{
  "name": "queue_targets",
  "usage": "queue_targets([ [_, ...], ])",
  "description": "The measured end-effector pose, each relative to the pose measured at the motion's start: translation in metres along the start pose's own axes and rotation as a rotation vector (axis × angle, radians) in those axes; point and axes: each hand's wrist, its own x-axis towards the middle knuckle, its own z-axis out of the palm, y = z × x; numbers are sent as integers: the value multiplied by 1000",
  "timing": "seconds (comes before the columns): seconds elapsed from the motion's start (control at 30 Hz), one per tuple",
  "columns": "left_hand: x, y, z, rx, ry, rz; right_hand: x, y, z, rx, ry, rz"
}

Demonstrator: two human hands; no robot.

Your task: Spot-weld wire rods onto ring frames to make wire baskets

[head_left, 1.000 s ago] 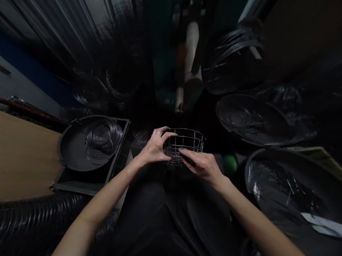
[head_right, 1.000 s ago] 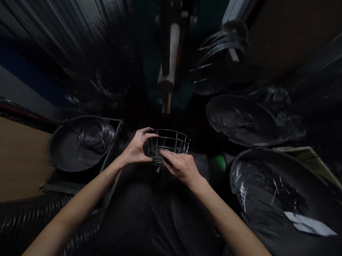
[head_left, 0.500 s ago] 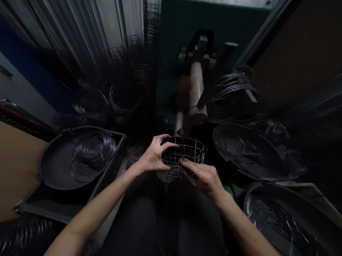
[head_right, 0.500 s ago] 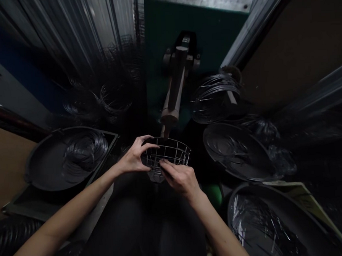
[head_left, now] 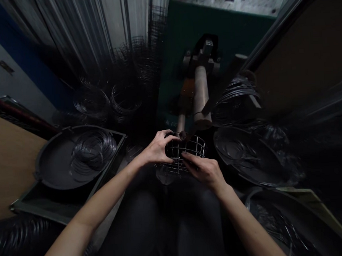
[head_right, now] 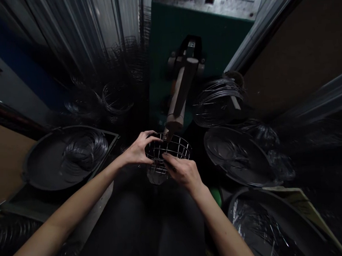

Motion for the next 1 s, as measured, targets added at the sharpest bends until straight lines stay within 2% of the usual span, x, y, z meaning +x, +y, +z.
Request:
queue_targets([
  [0.17,-1,-3,2,15,35,36,-7,-12,-6,10,13,85],
  [0.33,6,-7,0,27,55,-1,-12,-16,-8,-102,207,315],
  [0.7,28,-20,-2,22,86,-3,5,2,-3,-56,232,442],
  [0.87,52,-24,-8,11,60,-41,25,18,1,-74,236,512],
  [0.93,56,-27,-10,-1,53,-20,29,19,-2,-76,230,530],
  [1.0,52,-34,-8,-36,77,6,23,14,-11,-60,253,552],
])
